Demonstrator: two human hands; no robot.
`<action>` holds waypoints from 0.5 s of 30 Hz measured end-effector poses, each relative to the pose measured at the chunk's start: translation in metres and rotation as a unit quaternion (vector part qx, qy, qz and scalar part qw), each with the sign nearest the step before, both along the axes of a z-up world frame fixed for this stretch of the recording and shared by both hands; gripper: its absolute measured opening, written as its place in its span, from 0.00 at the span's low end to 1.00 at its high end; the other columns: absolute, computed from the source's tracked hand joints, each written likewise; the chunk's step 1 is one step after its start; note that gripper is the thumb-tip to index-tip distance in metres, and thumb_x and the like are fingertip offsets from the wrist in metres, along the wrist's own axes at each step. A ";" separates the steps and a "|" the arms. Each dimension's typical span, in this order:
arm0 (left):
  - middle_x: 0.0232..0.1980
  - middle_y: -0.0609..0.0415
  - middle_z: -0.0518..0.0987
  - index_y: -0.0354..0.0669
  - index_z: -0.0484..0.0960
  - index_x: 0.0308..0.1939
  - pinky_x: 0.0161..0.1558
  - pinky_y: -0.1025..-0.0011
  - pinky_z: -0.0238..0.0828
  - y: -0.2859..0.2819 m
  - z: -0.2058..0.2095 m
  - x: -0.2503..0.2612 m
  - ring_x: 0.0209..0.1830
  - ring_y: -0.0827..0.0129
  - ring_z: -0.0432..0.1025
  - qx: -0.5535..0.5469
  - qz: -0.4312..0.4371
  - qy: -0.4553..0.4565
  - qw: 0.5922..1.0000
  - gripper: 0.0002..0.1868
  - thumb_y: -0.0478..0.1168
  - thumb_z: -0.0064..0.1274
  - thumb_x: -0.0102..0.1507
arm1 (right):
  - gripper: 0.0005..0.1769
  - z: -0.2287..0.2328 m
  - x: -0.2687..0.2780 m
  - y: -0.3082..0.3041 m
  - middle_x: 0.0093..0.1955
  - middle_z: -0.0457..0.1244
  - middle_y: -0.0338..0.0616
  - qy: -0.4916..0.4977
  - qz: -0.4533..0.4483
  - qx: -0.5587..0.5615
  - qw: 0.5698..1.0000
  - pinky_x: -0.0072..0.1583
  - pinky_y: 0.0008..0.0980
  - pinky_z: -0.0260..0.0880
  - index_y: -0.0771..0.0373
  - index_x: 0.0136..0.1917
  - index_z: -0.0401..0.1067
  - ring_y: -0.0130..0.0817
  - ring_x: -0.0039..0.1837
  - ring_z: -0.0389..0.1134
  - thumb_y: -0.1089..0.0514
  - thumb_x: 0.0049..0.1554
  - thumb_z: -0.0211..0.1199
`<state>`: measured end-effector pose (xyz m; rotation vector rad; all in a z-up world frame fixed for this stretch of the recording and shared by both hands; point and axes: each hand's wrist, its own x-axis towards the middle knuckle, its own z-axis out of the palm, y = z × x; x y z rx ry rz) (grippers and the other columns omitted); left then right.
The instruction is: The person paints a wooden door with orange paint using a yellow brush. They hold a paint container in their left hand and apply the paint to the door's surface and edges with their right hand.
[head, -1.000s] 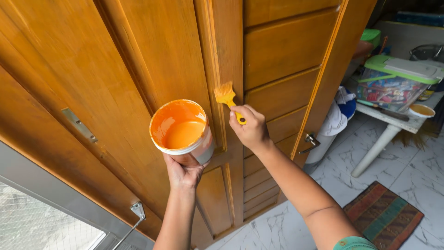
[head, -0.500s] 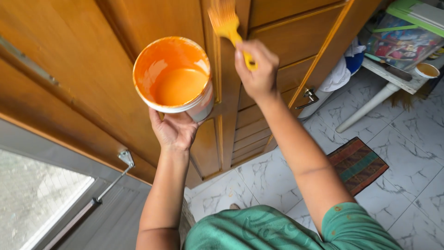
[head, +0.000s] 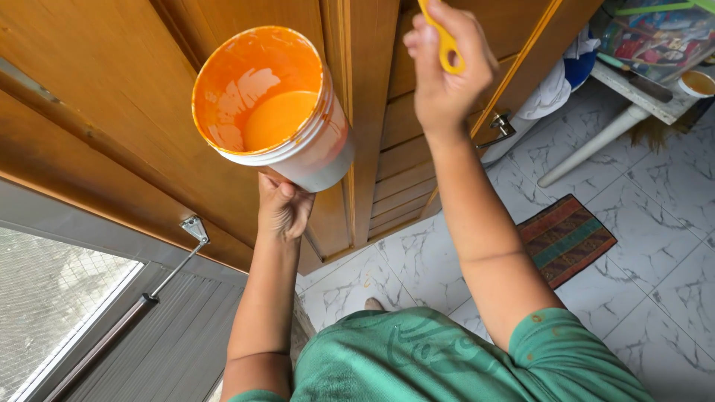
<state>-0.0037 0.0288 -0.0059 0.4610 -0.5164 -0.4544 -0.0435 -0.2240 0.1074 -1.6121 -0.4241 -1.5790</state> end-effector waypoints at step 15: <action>0.79 0.35 0.55 0.40 0.49 0.79 0.78 0.57 0.52 -0.025 0.017 -0.022 0.81 0.45 0.49 0.372 0.288 -0.393 0.790 0.81 0.54 0.83 0.31 | 0.09 -0.084 -0.041 0.041 0.54 0.69 0.52 0.027 -0.181 0.101 0.978 0.60 0.32 0.72 0.72 0.60 0.73 0.38 0.55 0.72 0.73 0.66 0.58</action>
